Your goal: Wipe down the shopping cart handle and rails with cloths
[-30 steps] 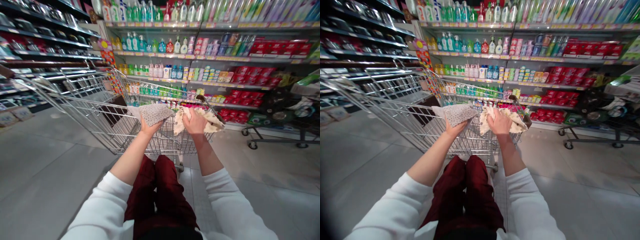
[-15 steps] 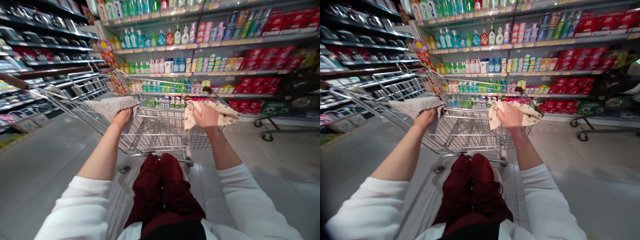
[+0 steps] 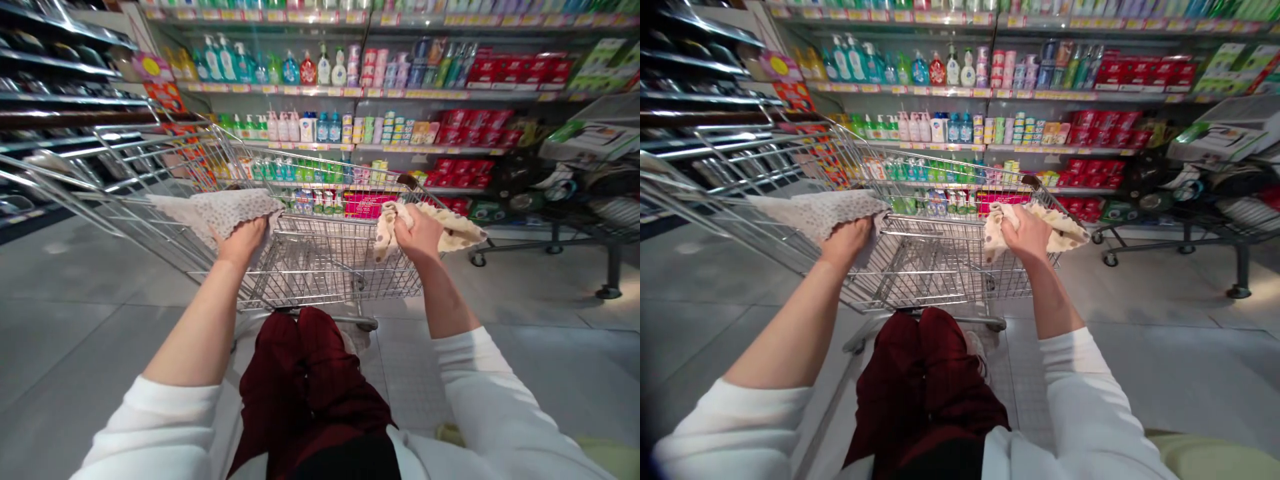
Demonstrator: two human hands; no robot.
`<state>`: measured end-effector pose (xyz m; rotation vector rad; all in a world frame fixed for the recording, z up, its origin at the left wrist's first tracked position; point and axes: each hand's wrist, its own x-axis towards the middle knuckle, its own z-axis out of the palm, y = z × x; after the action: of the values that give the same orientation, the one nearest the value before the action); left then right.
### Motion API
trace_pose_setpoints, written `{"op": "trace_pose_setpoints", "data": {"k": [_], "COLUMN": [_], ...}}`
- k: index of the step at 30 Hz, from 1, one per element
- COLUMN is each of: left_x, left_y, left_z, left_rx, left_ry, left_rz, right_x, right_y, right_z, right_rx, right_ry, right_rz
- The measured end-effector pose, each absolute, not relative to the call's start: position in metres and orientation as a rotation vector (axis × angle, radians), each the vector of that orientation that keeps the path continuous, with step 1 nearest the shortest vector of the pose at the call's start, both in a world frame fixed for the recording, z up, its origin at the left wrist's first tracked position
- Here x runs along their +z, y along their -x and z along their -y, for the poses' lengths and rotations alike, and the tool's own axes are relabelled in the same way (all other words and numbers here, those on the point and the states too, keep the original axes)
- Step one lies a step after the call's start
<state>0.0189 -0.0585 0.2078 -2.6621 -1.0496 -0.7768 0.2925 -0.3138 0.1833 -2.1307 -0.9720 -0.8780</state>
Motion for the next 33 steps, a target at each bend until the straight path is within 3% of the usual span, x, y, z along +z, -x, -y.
{"op": "trace_pose_setpoints", "data": {"k": [12, 20, 28, 33], "left_x": [0.207, 0.205, 0.208, 0.209], "left_y": [-0.047, -0.045, -0.047, -0.049], "left_z": [0.084, 0.085, 0.096, 0.093], "left_rx": [-1.059, -1.073, -1.052, -0.974], "left_ry": [2.787, 2.781, 2.719, 2.827], "left_rz": [1.024, 0.943, 1.016, 1.048], "right_x": [0.161, 0.111, 0.051, 0.063], "right_y": [-0.272, -0.217, -0.22, -0.215], "right_z": [0.345, 0.319, 0.321, 0.325], "right_rx": [-1.014, -0.569, -0.455, -0.501], "right_ry": [2.094, 2.461, 2.456, 2.395], "right_rz": [0.732, 0.889, 1.01, 1.043]}}
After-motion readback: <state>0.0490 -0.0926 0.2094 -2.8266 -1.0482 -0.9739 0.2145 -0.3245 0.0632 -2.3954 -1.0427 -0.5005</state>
